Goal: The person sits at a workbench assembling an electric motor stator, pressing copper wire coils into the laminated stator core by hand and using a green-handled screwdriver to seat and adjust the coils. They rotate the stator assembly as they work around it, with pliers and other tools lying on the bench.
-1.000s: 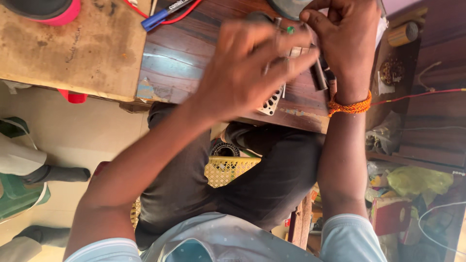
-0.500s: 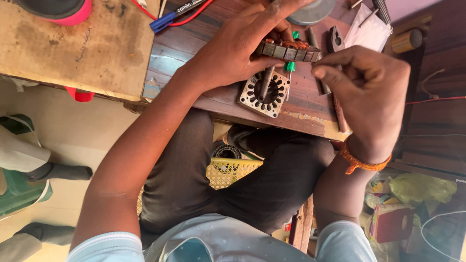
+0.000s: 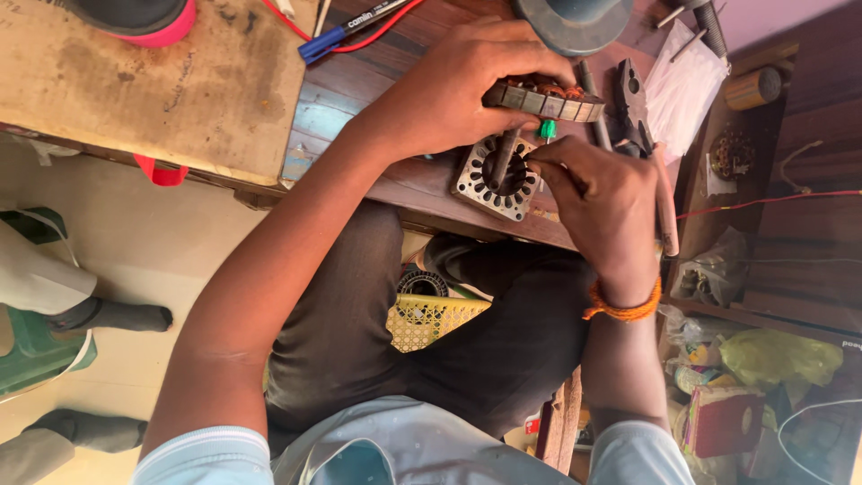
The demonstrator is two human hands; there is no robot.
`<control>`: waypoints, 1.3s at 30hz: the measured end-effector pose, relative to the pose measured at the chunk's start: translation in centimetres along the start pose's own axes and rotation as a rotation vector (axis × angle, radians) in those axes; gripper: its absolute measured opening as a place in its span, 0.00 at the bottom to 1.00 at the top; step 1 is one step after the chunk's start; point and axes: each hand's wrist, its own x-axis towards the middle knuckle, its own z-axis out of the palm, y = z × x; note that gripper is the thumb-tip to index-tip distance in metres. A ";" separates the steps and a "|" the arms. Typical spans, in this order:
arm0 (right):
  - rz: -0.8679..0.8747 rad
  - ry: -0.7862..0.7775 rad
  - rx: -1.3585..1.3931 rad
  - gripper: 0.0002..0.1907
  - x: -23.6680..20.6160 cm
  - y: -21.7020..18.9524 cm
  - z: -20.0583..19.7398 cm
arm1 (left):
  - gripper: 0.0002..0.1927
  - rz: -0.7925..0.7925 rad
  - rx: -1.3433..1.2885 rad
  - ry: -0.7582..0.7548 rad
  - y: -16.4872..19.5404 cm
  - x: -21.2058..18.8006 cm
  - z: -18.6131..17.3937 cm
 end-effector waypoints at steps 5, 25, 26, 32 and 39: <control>0.077 0.016 0.022 0.03 -1.4 0.7 1.1 | 0.27 -0.031 0.036 -0.007 1.0 -0.1 -0.1; 0.202 -0.045 -0.037 0.06 -5.3 -1.9 -1.8 | 0.04 0.274 0.848 0.057 5.5 -4.8 2.1; 0.198 -0.031 -0.023 0.06 -5.4 -2.3 -2.4 | 0.04 0.242 0.850 0.064 5.8 -5.1 2.3; 0.076 0.033 -0.029 0.05 -4.5 -4.5 -5.1 | 0.05 -0.170 0.376 0.174 8.0 -5.4 4.7; 0.005 0.098 0.000 0.04 2.5 -5.3 -4.3 | 0.08 -0.427 -0.017 0.462 9.3 -4.5 5.2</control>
